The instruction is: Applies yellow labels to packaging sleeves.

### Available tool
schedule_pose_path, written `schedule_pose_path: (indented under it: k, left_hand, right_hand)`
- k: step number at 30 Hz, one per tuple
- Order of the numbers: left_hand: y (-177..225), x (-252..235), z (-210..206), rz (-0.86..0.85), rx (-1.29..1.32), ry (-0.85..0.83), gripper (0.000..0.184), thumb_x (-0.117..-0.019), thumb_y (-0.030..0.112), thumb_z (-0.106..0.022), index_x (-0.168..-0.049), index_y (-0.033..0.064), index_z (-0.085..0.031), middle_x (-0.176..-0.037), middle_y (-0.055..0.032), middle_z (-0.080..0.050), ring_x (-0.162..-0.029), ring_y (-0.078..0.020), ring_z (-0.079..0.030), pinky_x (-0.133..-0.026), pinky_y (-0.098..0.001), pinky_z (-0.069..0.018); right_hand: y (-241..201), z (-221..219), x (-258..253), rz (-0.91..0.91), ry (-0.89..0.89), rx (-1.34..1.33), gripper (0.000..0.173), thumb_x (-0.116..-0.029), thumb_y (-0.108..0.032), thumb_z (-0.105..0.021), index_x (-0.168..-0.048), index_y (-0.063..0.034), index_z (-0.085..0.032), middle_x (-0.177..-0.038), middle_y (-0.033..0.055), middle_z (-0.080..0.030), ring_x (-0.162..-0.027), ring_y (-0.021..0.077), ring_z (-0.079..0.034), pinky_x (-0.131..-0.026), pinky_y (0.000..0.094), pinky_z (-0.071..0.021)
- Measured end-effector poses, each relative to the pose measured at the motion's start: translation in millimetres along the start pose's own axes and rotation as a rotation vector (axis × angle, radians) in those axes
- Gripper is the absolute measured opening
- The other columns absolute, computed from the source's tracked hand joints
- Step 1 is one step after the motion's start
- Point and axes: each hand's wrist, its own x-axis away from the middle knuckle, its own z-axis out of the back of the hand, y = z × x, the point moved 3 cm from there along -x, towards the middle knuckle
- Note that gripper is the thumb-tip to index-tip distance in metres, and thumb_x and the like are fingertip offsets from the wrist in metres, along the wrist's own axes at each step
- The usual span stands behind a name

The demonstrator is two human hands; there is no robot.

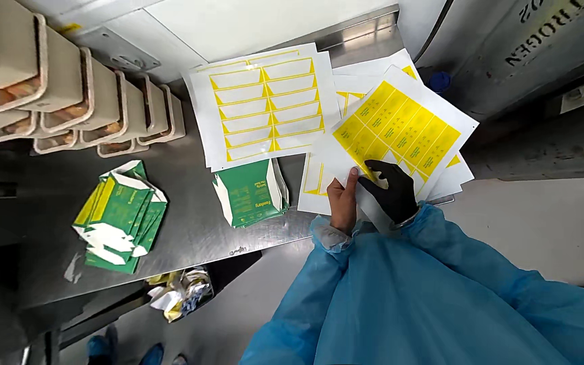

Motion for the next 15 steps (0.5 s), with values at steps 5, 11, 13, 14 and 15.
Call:
schedule_pose_path:
  k: [5,11,13,14,15]
  left_hand:
    - [0.2,0.3,-8.7,-0.004,-0.023,0.026,0.020,-0.1014,0.030,-0.066,-0.108,0.0111,-0.070,-0.093,-0.0027,-0.073,-0.084,-0.0114,-0.070,-0.078,-0.0323,-0.0608]
    - [9.1,0.2,-8.3,-0.079,-0.121,-0.012,0.015,-0.0996,0.019,-0.069,-0.110,0.0077,-0.069,-0.093,-0.0048,-0.073,-0.080,-0.0129,-0.070,-0.074,-0.0314,-0.0610]
    - [11.3,2.2,-5.9,-0.078,-0.132,-0.018,0.015,-0.0998,0.019,-0.068,-0.111,0.0077,-0.069,-0.093,-0.0050,-0.073,-0.081,-0.0133,-0.071,-0.075,-0.0318,-0.0614]
    - [11.9,2.8,-3.9,-0.076,-0.126,-0.026,0.016,-0.1001,0.018,-0.068,-0.111,0.0074,-0.068,-0.094,-0.0053,-0.073,-0.081,-0.0136,-0.071,-0.076,-0.0325,-0.0617]
    - [12.4,2.9,-1.5,-0.073,-0.117,-0.036,0.016,-0.1004,0.018,-0.067,-0.112,0.0070,-0.067,-0.094,-0.0057,-0.073,-0.082,-0.0140,-0.072,-0.077,-0.0333,-0.0620]
  right_hand:
    - [-1.0,4.9,-1.2,0.050,0.013,-0.060,0.024,-0.0926,-0.024,-0.077,-0.111,-0.0092,-0.078,-0.101,0.0046,-0.076,-0.091,0.0124,-0.071,-0.081,0.0289,-0.0601]
    - [0.5,14.7,-3.0,0.012,-0.020,-0.159,0.014,-0.0968,-0.017,-0.070,-0.102,-0.0089,-0.080,-0.092,0.0006,-0.077,-0.083,0.0051,-0.071,-0.078,0.0248,-0.0603]
    - [2.1,16.8,-6.9,-0.029,-0.079,-0.191,0.015,-0.0967,-0.019,-0.071,-0.103,-0.0101,-0.081,-0.094,-0.0002,-0.078,-0.086,0.0045,-0.072,-0.081,0.0249,-0.0608]
    - [3.4,17.4,-8.9,-0.056,-0.111,-0.228,0.014,-0.0964,-0.019,-0.072,-0.103,-0.0099,-0.081,-0.096,-0.0004,-0.078,-0.087,0.0048,-0.072,-0.081,0.0252,-0.0614]
    - [4.8,17.8,-11.8,-0.083,-0.141,-0.270,0.014,-0.0957,-0.018,-0.073,-0.103,-0.0095,-0.081,-0.096,-0.0004,-0.078,-0.087,0.0056,-0.073,-0.081,0.0259,-0.0624]
